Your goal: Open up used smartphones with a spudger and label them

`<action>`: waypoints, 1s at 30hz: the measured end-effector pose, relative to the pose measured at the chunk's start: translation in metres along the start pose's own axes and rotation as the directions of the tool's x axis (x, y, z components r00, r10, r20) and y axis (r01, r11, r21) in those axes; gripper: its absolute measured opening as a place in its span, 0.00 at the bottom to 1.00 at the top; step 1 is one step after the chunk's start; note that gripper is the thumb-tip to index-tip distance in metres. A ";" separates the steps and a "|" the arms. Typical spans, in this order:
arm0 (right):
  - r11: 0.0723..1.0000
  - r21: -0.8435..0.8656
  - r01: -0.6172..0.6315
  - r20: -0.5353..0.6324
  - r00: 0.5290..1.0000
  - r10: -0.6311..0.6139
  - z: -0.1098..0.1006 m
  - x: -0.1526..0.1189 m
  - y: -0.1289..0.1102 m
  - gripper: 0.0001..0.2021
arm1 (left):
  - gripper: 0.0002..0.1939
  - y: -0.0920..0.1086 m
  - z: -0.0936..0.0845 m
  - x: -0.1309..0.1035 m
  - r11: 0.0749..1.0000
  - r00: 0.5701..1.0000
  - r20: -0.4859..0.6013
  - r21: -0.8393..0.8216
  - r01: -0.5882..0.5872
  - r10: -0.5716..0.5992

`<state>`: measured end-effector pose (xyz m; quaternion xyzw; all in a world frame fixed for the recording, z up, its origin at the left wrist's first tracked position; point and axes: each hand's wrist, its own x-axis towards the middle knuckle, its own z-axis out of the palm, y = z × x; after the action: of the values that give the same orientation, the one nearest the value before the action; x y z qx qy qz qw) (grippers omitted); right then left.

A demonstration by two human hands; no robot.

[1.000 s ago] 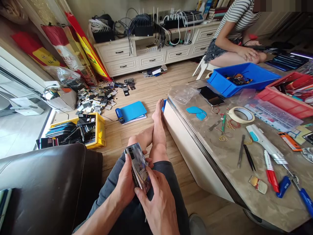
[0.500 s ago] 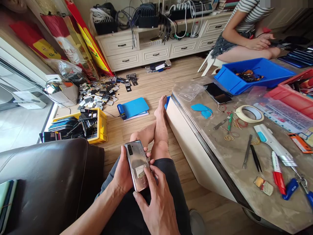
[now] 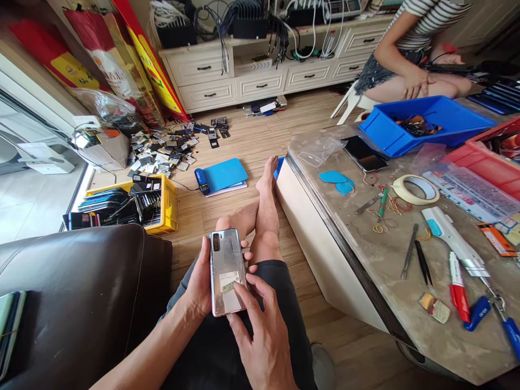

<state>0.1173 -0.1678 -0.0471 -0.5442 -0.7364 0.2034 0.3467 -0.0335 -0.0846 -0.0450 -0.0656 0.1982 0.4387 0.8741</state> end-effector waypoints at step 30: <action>0.998 0.035 0.051 -0.028 0.998 -0.050 -0.009 0.000 0.003 0.17 | 0.45 -0.001 0.003 -0.002 0.997 0.996 0.069 0.053 0.051 -0.054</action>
<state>0.1258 -0.1676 -0.0431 -0.5220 -0.7414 0.2000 0.3714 -0.0333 -0.0859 -0.0409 -0.0328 0.1766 0.4124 0.8931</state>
